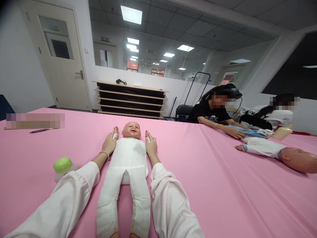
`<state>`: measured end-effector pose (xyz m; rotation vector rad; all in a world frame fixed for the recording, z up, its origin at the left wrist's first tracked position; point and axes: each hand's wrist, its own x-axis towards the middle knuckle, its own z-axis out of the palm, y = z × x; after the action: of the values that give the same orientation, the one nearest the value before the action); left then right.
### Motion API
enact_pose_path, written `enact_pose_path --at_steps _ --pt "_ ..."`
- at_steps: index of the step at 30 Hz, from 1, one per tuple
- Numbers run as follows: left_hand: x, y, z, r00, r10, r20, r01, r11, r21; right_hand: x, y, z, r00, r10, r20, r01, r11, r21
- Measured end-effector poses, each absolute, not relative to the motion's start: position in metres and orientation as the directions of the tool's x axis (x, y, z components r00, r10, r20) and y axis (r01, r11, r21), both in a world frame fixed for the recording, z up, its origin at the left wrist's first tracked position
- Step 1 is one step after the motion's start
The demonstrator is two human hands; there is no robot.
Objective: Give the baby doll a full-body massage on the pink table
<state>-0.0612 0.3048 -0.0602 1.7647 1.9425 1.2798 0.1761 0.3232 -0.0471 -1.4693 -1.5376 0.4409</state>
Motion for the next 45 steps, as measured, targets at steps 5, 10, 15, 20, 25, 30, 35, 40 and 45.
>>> enact_pose_path --at_steps 5,10,15,20,25,30,35,40,45 --pt "-0.062 0.302 -0.055 -0.299 0.911 0.285 0.703 0.008 0.712 0.177 0.328 -0.051 0.144 0.927 0.346 0.608 0.193 -0.77" --pt "-0.062 0.301 -0.053 -0.293 0.905 0.309 0.717 -0.006 0.697 0.178 0.331 -0.052 0.159 0.92 0.359 0.596 0.2 -0.778" --pt "-0.061 0.296 -0.047 -0.298 0.919 0.26 0.728 0.043 0.684 0.178 0.331 -0.053 0.158 0.916 0.368 0.6 0.206 -0.773" --pt "-0.061 0.295 -0.047 -0.31 0.922 0.233 0.737 0.079 0.671 0.178 0.328 -0.052 0.163 0.891 0.423 0.566 0.267 -0.78" --pt "-0.062 0.294 -0.051 -0.342 0.882 0.325 0.721 0.025 0.692 0.176 0.318 -0.046 0.192 0.81 0.554 0.542 0.383 -0.748" --pt "-0.061 0.279 -0.047 -0.41 0.786 0.464 0.692 -0.063 0.719 0.175 0.308 -0.049 0.304 0.738 0.602 0.516 0.404 -0.755" --pt "-0.059 0.251 -0.042 -0.368 0.734 0.571 0.719 -0.164 0.675 0.178 0.288 -0.053 0.347 0.708 0.615 0.474 0.433 -0.767" --pt "-0.06 0.224 -0.044 -0.312 0.721 0.618 0.727 -0.238 0.644 0.189 0.26 -0.057 0.27 0.725 0.633 0.484 0.466 -0.74" --pt "-0.066 0.197 -0.046 -0.221 0.784 0.581 0.771 -0.224 0.596 0.197 0.241 -0.061 0.155 0.811 0.564 0.513 0.422 -0.747"
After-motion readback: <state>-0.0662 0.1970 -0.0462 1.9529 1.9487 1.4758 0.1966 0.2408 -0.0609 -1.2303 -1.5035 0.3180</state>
